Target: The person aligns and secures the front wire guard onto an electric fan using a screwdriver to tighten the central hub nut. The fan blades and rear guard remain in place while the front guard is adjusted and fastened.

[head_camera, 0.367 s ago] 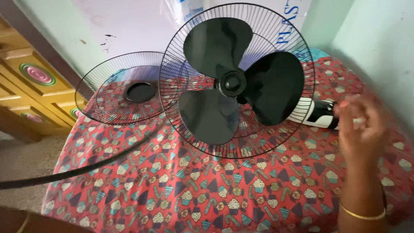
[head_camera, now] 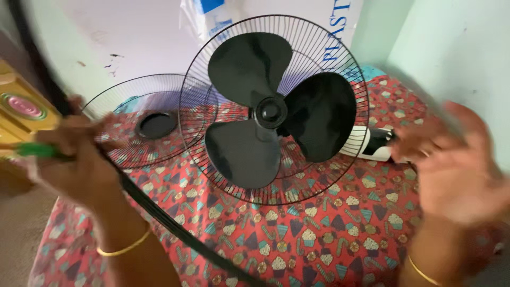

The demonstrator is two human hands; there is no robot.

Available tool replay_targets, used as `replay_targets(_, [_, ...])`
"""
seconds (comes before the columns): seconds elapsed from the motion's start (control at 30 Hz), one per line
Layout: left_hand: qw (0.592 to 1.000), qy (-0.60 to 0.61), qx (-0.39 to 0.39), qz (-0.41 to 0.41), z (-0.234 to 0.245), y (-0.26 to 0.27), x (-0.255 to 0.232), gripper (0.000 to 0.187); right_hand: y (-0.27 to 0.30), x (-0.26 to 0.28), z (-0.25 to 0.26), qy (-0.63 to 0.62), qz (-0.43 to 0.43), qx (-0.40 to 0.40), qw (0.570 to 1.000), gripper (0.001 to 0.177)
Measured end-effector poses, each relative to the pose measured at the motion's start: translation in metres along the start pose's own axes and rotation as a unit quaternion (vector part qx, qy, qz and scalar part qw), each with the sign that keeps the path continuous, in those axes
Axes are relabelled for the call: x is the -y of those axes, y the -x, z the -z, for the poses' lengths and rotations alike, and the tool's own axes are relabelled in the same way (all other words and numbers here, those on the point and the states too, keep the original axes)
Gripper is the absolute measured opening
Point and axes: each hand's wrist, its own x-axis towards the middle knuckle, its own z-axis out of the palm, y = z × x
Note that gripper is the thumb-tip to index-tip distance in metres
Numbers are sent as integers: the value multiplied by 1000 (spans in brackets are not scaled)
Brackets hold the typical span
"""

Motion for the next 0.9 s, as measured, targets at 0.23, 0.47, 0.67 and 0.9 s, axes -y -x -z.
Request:
replay_targets(0.23, [992,88,37,82,-36,6,24,23,-3,13,40,182,-120,-124,968,58])
replay_targets(0.47, [996,51,24,71,-61,-5,80,18,-49,-41,46,242,-197,-120,942,45])
replay_targets(0.67, [995,-96,-10,-6,-74,9,122,17,-66,-107,47,291,-139,-84,943,35])
replay_targets(0.9, [949,-314,19,-17,-91,2,158,30,-37,-157,70,574,34,-132,808,24])
